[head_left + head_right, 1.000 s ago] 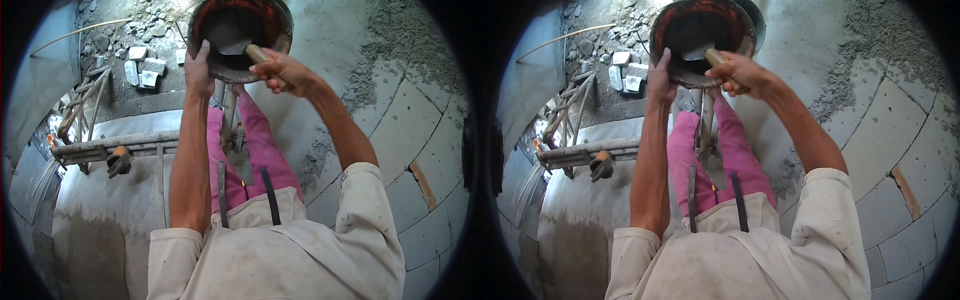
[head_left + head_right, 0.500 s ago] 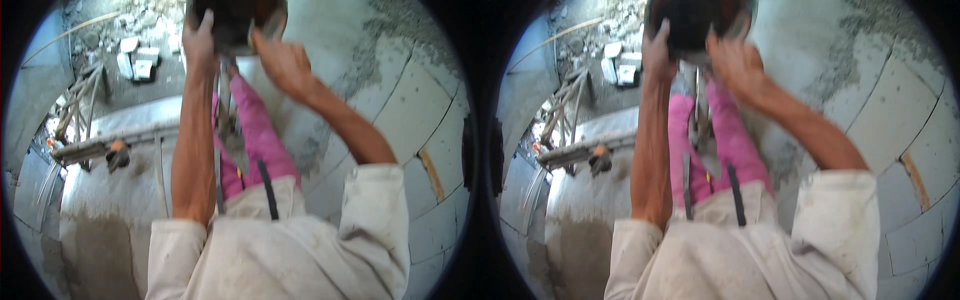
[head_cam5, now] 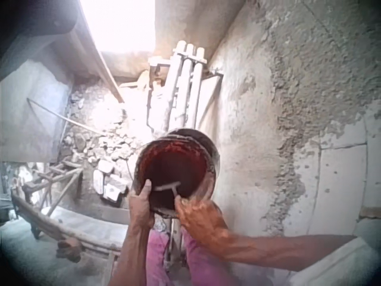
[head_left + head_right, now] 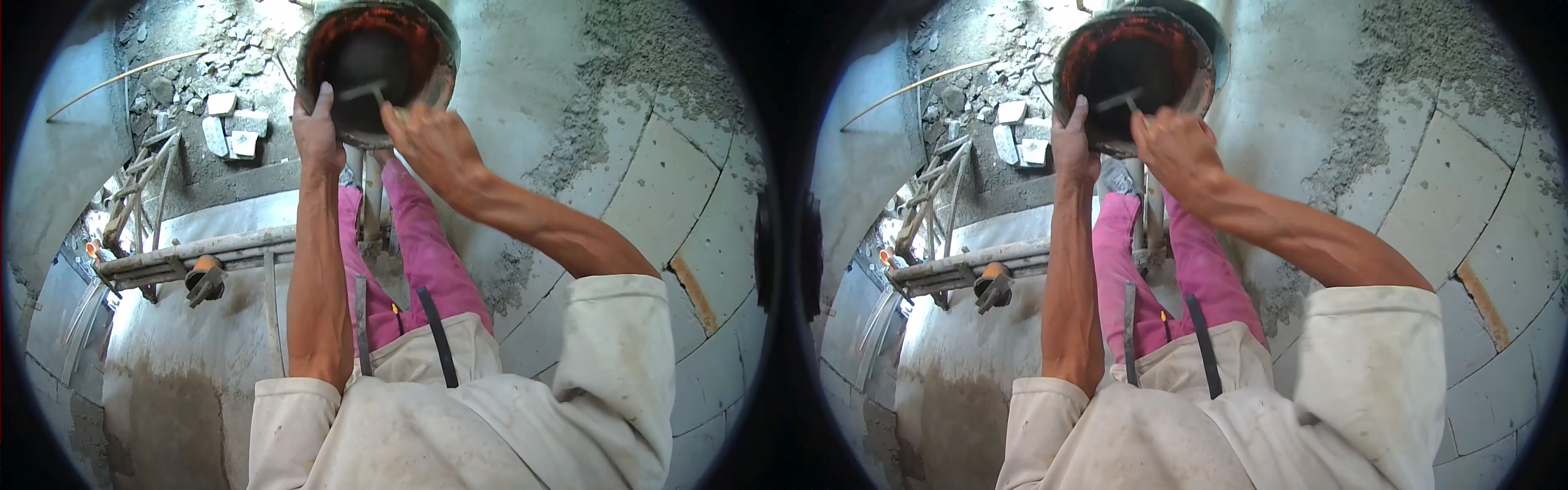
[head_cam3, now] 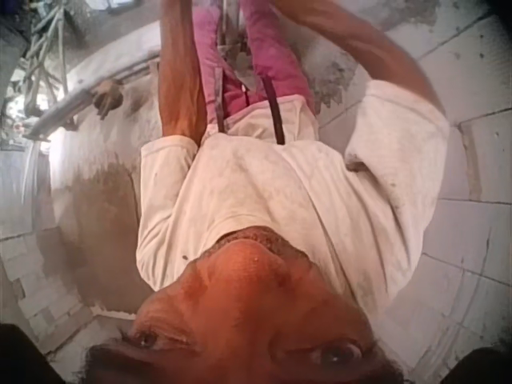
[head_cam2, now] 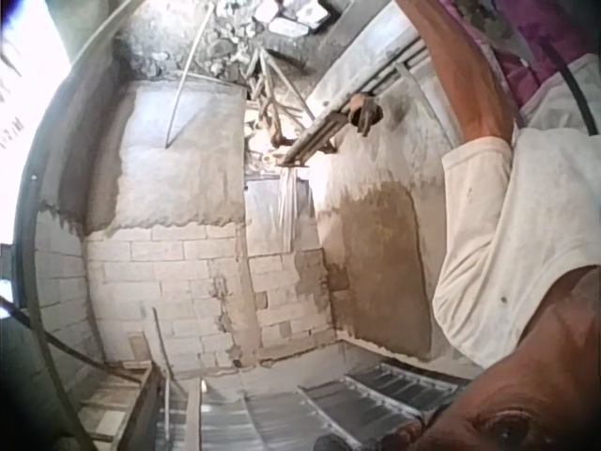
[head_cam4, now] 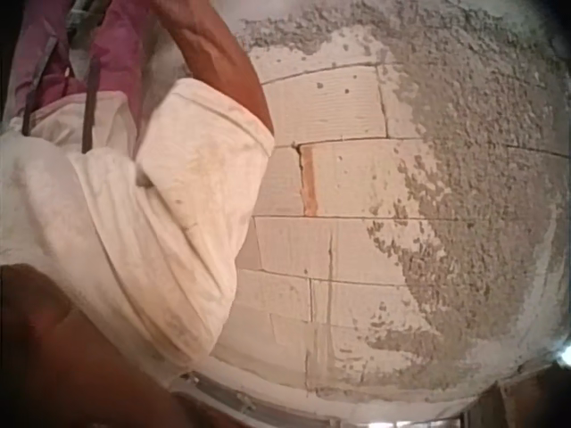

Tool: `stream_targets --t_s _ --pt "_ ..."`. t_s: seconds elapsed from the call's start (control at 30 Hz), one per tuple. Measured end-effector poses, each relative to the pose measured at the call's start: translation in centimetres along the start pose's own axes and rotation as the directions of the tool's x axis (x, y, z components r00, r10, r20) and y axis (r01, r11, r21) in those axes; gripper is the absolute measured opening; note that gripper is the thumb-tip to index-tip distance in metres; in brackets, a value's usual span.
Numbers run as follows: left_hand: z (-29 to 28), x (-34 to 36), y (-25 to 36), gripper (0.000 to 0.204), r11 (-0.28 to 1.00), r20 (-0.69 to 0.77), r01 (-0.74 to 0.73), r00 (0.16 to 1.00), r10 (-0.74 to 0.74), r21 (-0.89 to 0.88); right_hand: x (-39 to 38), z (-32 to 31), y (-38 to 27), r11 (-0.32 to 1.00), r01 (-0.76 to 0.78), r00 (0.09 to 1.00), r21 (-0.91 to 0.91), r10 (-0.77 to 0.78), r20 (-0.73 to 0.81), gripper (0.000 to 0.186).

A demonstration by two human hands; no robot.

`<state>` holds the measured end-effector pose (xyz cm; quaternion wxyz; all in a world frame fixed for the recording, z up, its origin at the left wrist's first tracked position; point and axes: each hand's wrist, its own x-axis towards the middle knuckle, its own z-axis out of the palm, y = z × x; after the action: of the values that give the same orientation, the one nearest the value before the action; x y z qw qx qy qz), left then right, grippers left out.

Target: The person applies plaster to a wall using a trowel, repeatedly taking material from a bucket and smoothing it onto the surface.

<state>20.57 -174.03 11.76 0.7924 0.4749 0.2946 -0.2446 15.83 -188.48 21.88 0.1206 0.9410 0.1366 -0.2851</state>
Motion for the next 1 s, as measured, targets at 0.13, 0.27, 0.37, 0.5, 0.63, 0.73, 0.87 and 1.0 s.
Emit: stream_targets --t_s 0.13,0.27,0.37,0.5,0.63,0.73,0.87,1.0 --pt "1.0 0.1 0.5 0.042 1.0 -0.013 -0.01 1.0 0.01 -0.018 0.1 -4.5 6.7 0.994 0.109 0.961 0.027 -0.112 0.254 0.036" --pt "2.0 0.2 0.5 0.043 0.997 -0.042 -0.042 0.998 0.045 0.064 4.8 -7.3 8.4 0.986 -0.067 0.994 -0.154 0.053 -0.096 0.025" --pt "3.2 -0.4 0.9 0.043 1.0 -0.023 0.002 1.0 -0.002 -0.008 8.6 -4.4 8.4 0.974 -0.037 0.991 -0.222 0.065 0.118 0.013" --pt "3.0 0.0 0.6 0.039 0.999 -0.036 -0.045 0.998 0.045 -0.018 5.0 -0.9 8.6 0.941 -0.153 0.934 0.301 0.037 0.356 0.021" --pt "2.3 0.0 -0.9 0.038 0.996 -0.082 -0.063 0.994 0.069 0.067 3.3 -1.4 8.6 0.609 -0.482 0.636 0.63 -0.251 0.73 0.025" --pt "1.5 0.3 0.4 0.039 0.999 -0.028 -0.004 1.0 0.002 -0.039 2.0 -1.2 7.6 -0.092 -0.727 0.658 0.681 -0.379 0.651 0.031" --pt "0.4 0.8 1.4 0.039 0.996 -0.027 0.012 1.0 -0.014 -0.084 2.5 1.5 5.4 -0.782 -0.607 0.752 0.144 -0.506 0.422 0.02" --pt "0.0 0.9 1.3 0.04 0.994 -0.024 0.052 0.998 -0.054 -0.099 0.0 1.7 6.5 -0.868 -0.496 0.787 0.036 -0.431 0.442 0.03"
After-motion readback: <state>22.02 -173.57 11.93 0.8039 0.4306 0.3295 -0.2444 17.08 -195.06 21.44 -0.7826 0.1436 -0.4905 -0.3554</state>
